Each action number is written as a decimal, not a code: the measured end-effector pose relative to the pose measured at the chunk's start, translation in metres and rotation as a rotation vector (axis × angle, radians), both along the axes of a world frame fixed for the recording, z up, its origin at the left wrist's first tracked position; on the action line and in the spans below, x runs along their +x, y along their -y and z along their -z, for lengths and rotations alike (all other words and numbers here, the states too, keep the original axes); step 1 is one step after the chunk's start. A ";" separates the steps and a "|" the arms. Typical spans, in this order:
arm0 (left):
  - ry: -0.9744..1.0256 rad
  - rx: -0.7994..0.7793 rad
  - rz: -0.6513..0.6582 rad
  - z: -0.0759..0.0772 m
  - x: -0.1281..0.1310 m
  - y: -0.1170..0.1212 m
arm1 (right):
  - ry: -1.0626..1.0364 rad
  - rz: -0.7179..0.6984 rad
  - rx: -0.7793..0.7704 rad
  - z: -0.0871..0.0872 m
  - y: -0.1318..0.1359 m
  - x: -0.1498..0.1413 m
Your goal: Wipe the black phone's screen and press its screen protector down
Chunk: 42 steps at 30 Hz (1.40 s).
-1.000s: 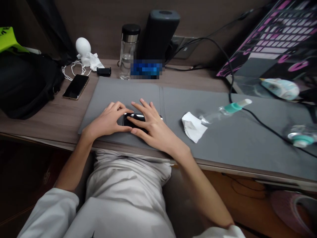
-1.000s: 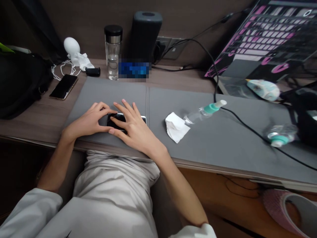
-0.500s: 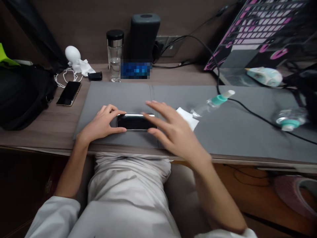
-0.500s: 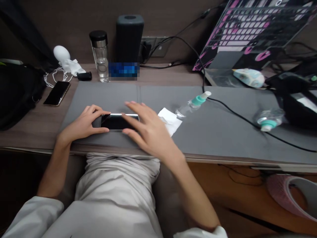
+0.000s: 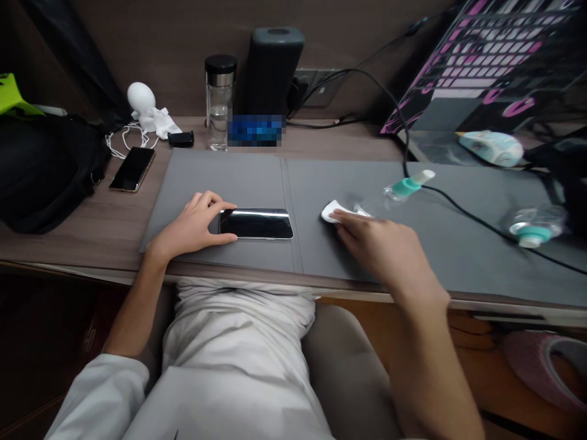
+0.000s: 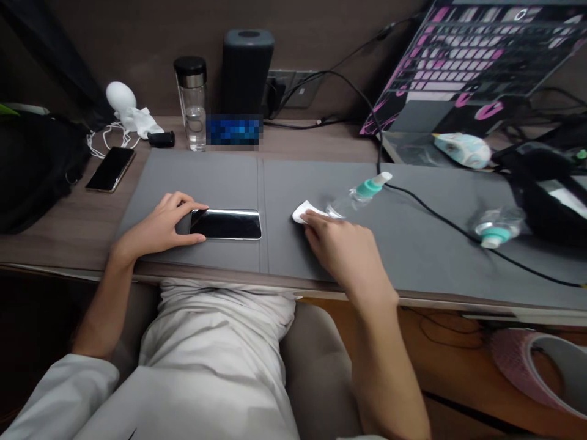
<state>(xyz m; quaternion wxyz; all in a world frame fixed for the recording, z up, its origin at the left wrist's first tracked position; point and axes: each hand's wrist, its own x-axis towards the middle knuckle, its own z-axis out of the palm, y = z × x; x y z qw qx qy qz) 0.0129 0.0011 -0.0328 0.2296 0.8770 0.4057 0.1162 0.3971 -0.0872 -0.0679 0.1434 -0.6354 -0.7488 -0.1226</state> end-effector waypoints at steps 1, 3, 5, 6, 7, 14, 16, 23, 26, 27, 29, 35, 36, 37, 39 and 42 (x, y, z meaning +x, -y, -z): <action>0.002 -0.001 -0.002 0.000 0.000 0.000 | 0.005 0.022 0.025 -0.001 -0.001 -0.004; 0.002 -0.002 -0.004 -0.001 0.000 0.001 | 0.007 0.059 0.086 -0.005 -0.001 -0.018; 0.001 -0.004 -0.006 -0.001 0.001 0.001 | -0.018 0.032 0.139 -0.010 0.003 -0.037; 0.001 -0.005 -0.007 -0.002 0.001 0.001 | -0.053 -0.042 0.166 -0.012 0.006 -0.048; 0.000 -0.005 -0.008 -0.002 0.001 0.001 | -0.084 -0.142 0.176 -0.014 0.008 -0.058; 0.002 0.005 -0.003 0.000 0.001 0.001 | -0.151 -0.419 0.068 -0.011 0.016 -0.101; 0.008 0.001 -0.004 0.000 0.001 0.001 | -0.166 -0.391 0.068 -0.008 0.014 -0.103; 0.011 0.013 0.006 0.001 0.000 0.001 | -0.208 -0.325 -0.001 -0.005 -0.005 -0.104; 0.013 0.006 0.005 0.001 0.000 0.001 | -0.200 -0.315 -0.022 -0.005 -0.007 -0.106; 0.013 0.002 0.004 0.001 0.000 0.002 | -0.187 -0.309 -0.025 -0.007 -0.004 -0.106; 0.014 0.001 0.005 0.002 0.000 0.002 | -0.148 -0.308 -0.031 -0.011 0.007 -0.107; 0.015 0.019 0.005 0.002 0.001 0.002 | -0.110 -0.330 -0.024 -0.020 0.026 -0.113; 0.014 0.019 0.004 0.002 0.002 0.003 | -0.127 -0.321 -0.019 -0.018 0.024 -0.114; 0.013 0.018 0.005 0.001 0.002 0.003 | -0.145 -0.311 -0.015 -0.016 0.019 -0.115; 0.015 0.014 0.006 0.001 0.002 0.003 | -0.172 -0.295 -0.014 -0.009 0.009 -0.116; 0.017 0.014 0.008 0.001 0.002 0.003 | -0.169 -0.304 -0.013 -0.002 -0.002 -0.116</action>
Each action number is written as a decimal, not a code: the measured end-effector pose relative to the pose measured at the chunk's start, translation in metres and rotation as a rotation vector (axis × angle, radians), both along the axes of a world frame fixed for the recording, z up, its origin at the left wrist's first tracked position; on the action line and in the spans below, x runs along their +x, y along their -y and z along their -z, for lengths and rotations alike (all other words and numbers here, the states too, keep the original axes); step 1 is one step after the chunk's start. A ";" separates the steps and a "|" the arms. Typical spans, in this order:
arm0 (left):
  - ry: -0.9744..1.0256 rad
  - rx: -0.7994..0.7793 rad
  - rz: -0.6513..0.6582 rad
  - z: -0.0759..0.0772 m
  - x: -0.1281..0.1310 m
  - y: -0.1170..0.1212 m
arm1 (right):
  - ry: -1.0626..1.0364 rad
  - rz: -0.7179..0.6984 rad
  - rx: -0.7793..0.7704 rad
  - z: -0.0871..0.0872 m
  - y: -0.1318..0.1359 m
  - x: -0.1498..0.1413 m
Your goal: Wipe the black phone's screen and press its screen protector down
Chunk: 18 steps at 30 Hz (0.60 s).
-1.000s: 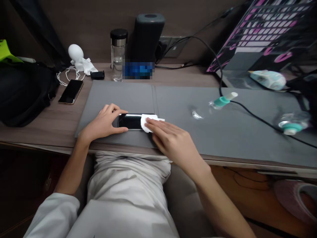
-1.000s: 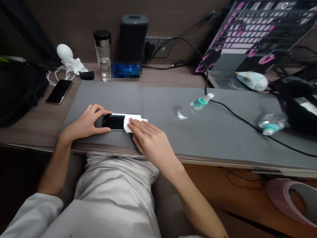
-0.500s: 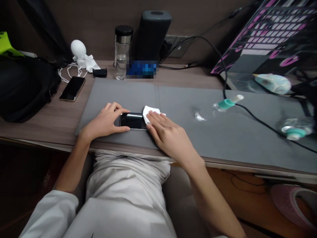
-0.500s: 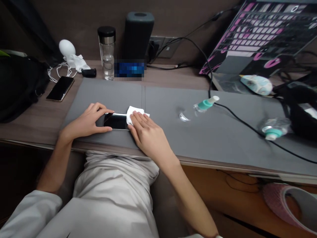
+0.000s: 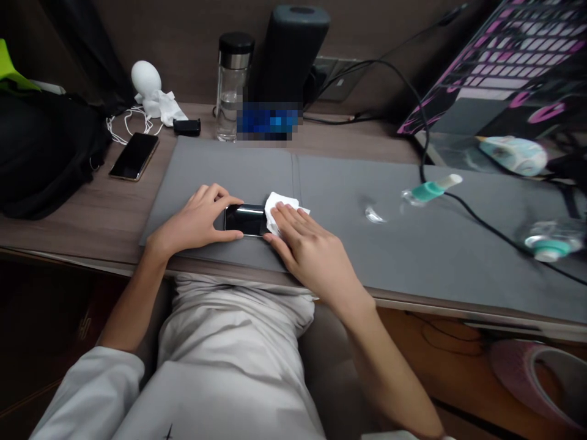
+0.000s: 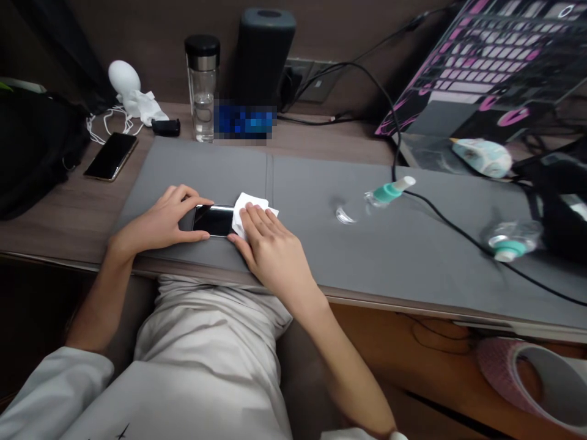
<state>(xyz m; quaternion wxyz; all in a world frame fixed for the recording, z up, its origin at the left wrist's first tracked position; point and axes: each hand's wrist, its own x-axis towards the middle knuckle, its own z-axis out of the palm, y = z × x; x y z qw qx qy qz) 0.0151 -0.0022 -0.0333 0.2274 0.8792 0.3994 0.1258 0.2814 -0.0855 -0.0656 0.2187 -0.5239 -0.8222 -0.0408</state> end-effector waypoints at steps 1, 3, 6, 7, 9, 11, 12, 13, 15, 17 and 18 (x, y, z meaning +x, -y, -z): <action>0.000 0.001 -0.001 0.000 0.000 0.000 | 0.007 -0.007 0.006 0.001 -0.001 0.000; 0.000 0.002 -0.004 0.001 0.000 0.000 | 0.025 -0.015 0.020 -0.001 0.003 -0.001; -0.004 -0.002 -0.007 0.001 0.000 0.000 | 0.052 -0.019 0.044 -0.008 0.017 -0.005; -0.005 -0.002 -0.008 0.000 0.000 0.000 | 0.059 -0.024 0.050 -0.010 0.022 -0.006; -0.006 -0.001 -0.009 0.000 0.000 0.000 | 0.064 -0.033 0.046 -0.013 0.030 -0.009; -0.003 -0.001 -0.011 0.000 0.001 0.000 | 0.049 -0.033 0.025 -0.013 0.032 -0.012; -0.002 0.000 -0.011 0.000 0.001 0.000 | 0.034 -0.030 0.013 -0.011 0.031 -0.013; -0.002 0.002 -0.011 0.000 0.001 0.000 | 0.017 -0.027 0.001 -0.010 0.027 -0.013; -0.004 0.006 -0.006 0.001 0.001 0.000 | -0.014 -0.026 -0.017 -0.005 0.018 -0.013; -0.008 0.010 0.000 0.001 0.001 0.000 | -0.035 -0.029 -0.028 -0.002 0.009 -0.012; -0.010 0.012 0.002 0.002 0.001 0.000 | -0.041 -0.031 -0.029 -0.001 0.005 -0.011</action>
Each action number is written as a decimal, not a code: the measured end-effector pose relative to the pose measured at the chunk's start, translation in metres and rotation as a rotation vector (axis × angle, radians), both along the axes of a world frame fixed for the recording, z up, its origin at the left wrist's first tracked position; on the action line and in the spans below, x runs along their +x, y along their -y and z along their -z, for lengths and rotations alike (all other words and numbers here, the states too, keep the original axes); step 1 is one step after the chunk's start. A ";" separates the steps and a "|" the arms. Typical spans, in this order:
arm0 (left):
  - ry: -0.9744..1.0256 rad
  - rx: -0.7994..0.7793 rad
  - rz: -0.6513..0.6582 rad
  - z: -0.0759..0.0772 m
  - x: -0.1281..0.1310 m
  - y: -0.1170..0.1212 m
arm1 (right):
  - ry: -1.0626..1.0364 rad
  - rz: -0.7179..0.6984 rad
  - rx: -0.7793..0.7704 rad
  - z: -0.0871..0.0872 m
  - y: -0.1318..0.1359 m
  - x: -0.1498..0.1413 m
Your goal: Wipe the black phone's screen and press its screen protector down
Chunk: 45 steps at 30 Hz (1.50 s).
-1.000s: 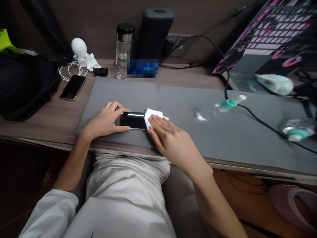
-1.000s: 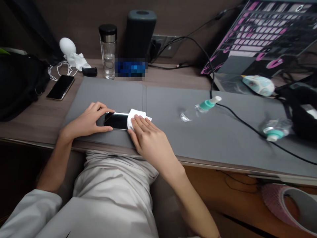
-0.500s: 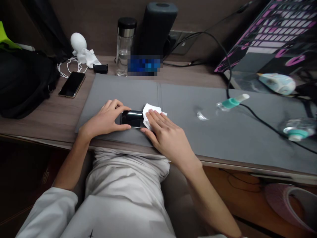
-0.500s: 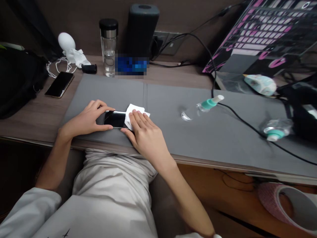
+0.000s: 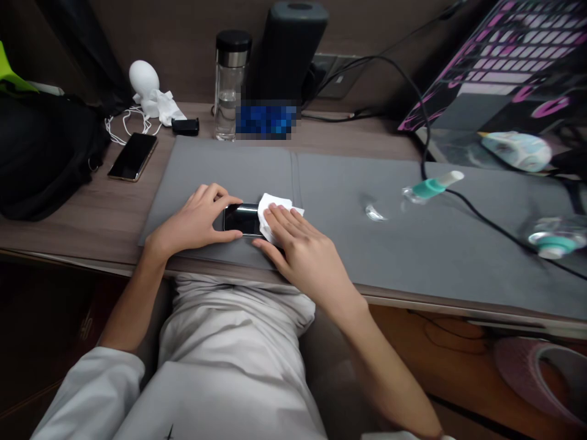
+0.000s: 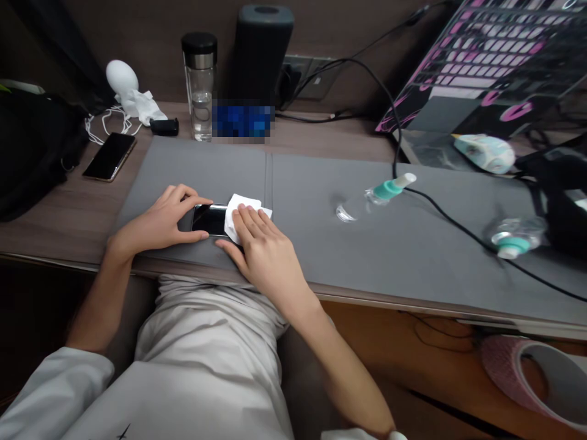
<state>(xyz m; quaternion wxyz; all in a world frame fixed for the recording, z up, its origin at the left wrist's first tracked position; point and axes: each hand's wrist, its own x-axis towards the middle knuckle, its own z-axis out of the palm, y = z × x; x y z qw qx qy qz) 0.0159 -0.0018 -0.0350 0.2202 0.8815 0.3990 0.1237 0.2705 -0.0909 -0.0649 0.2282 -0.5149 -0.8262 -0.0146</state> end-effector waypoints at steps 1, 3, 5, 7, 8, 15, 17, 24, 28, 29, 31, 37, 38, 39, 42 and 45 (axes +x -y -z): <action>-0.002 0.002 0.002 0.000 0.000 0.000 | -0.001 -0.002 0.002 0.000 -0.002 0.001; -0.004 0.007 0.003 0.001 -0.001 0.000 | 0.013 -0.009 0.019 0.000 -0.001 0.001; -0.002 0.010 0.007 0.001 -0.001 0.000 | 0.037 -0.020 0.042 -0.003 0.006 -0.001; 0.006 0.014 0.008 0.001 -0.001 0.000 | 0.067 -0.030 0.067 -0.007 0.016 -0.004; 0.009 0.016 0.008 0.001 0.000 0.001 | 0.080 -0.032 0.080 -0.008 0.020 -0.007; 0.022 -0.005 -0.003 -0.001 0.000 0.003 | 0.071 -0.036 0.105 -0.008 0.007 -0.016; 0.025 -0.005 0.004 0.000 0.000 0.002 | 0.060 -0.021 0.073 -0.006 -0.007 -0.017; 0.030 0.009 0.015 0.002 0.000 0.002 | 0.092 -0.011 0.145 -0.010 0.001 -0.031; 0.038 -0.021 0.025 -0.002 -0.003 0.002 | 0.104 -0.035 0.153 -0.015 0.020 -0.039; 0.046 -0.035 0.030 -0.003 -0.004 0.001 | 0.106 -0.037 0.145 -0.015 0.020 -0.040; 0.068 -0.065 0.043 -0.006 -0.008 -0.002 | 0.107 -0.041 0.119 -0.016 0.012 -0.042; 0.174 -0.070 -0.062 -0.011 -0.014 -0.006 | 0.116 -0.037 0.082 -0.014 -0.016 -0.051; 0.188 -0.070 -0.092 -0.011 -0.014 -0.006 | 0.121 -0.035 0.096 -0.014 -0.014 -0.053; 0.199 -0.071 -0.110 -0.010 -0.013 -0.005 | 0.126 -0.039 0.114 -0.014 -0.010 -0.055; 0.218 -0.075 -0.110 -0.008 -0.013 -0.005 | 0.132 -0.069 0.163 -0.016 0.006 -0.059; 0.230 -0.071 -0.101 -0.007 -0.013 -0.005 | 0.130 -0.092 0.172 -0.016 0.010 -0.061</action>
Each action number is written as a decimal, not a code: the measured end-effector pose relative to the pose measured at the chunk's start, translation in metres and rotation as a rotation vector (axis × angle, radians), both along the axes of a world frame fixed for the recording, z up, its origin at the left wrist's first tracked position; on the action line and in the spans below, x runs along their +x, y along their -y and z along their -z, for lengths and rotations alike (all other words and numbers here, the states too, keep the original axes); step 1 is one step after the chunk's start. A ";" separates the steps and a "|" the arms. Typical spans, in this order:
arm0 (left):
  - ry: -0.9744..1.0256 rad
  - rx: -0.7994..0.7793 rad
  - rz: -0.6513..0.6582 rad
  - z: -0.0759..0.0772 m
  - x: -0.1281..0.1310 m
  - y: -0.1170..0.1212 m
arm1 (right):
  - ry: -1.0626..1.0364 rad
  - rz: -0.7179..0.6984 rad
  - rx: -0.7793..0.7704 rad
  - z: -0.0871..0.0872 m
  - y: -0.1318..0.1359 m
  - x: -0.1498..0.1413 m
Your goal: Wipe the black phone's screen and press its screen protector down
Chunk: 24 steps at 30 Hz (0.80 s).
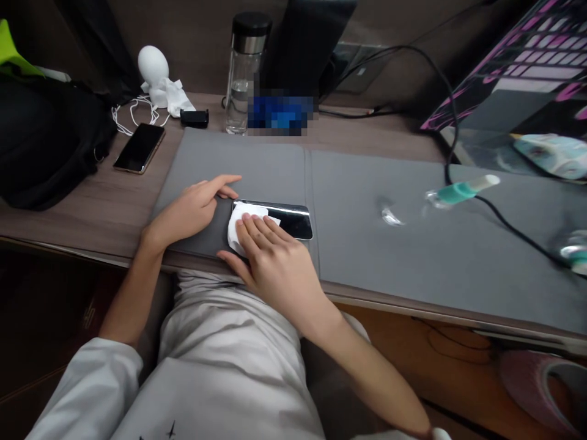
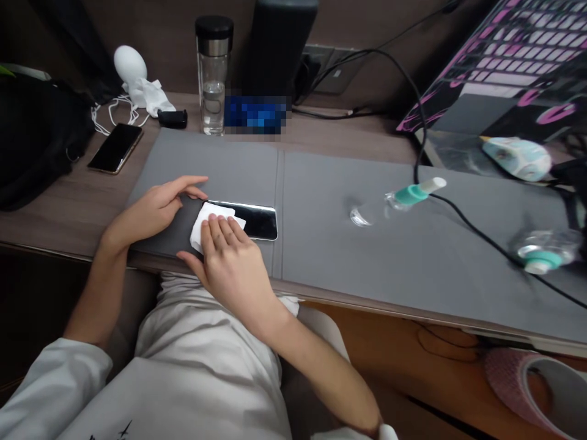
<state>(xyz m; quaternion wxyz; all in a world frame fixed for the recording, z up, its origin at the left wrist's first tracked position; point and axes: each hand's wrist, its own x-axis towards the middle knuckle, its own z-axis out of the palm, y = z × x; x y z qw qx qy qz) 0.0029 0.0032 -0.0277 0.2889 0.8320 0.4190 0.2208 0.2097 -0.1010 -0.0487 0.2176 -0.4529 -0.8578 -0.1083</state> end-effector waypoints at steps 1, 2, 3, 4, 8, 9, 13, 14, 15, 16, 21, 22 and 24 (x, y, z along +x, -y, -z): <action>0.004 -0.003 -0.007 0.000 0.000 0.000 | 0.002 -0.004 -0.011 0.000 -0.003 -0.001; 0.011 -0.011 -0.018 0.000 0.000 0.000 | 0.004 -0.007 -0.028 0.001 -0.008 -0.002; 0.019 -0.022 -0.031 0.000 0.000 -0.001 | 0.006 -0.008 -0.049 0.002 -0.014 -0.003; 0.031 -0.032 -0.043 0.001 0.000 -0.001 | 0.006 -0.008 -0.071 0.002 -0.020 -0.004; 0.108 -0.026 -0.047 0.002 0.001 -0.003 | -0.017 0.012 -0.126 0.005 -0.034 -0.010; 0.116 -0.017 -0.043 0.003 0.001 -0.003 | -0.022 0.015 -0.131 0.005 -0.034 -0.011; 0.077 0.014 -0.035 0.002 0.001 -0.002 | -0.029 0.008 -0.128 0.003 -0.024 -0.011; 0.062 0.023 -0.032 0.002 0.001 -0.002 | -0.028 0.001 -0.127 0.002 -0.020 -0.010; 0.050 0.031 -0.030 0.002 0.002 -0.001 | -0.026 -0.007 -0.125 0.002 -0.016 -0.010; 0.040 0.037 -0.029 0.001 0.002 -0.001 | -0.022 -0.014 -0.121 0.002 -0.011 -0.010; 0.003 0.037 -0.038 0.001 0.003 -0.001 | 0.000 -0.023 -0.080 0.001 -0.001 -0.010; 0.002 0.035 -0.038 0.000 0.003 -0.001 | 0.000 -0.026 -0.078 0.001 -0.003 -0.010; 0.010 0.025 -0.042 0.000 0.004 -0.001 | -0.004 -0.038 -0.090 0.001 -0.011 -0.009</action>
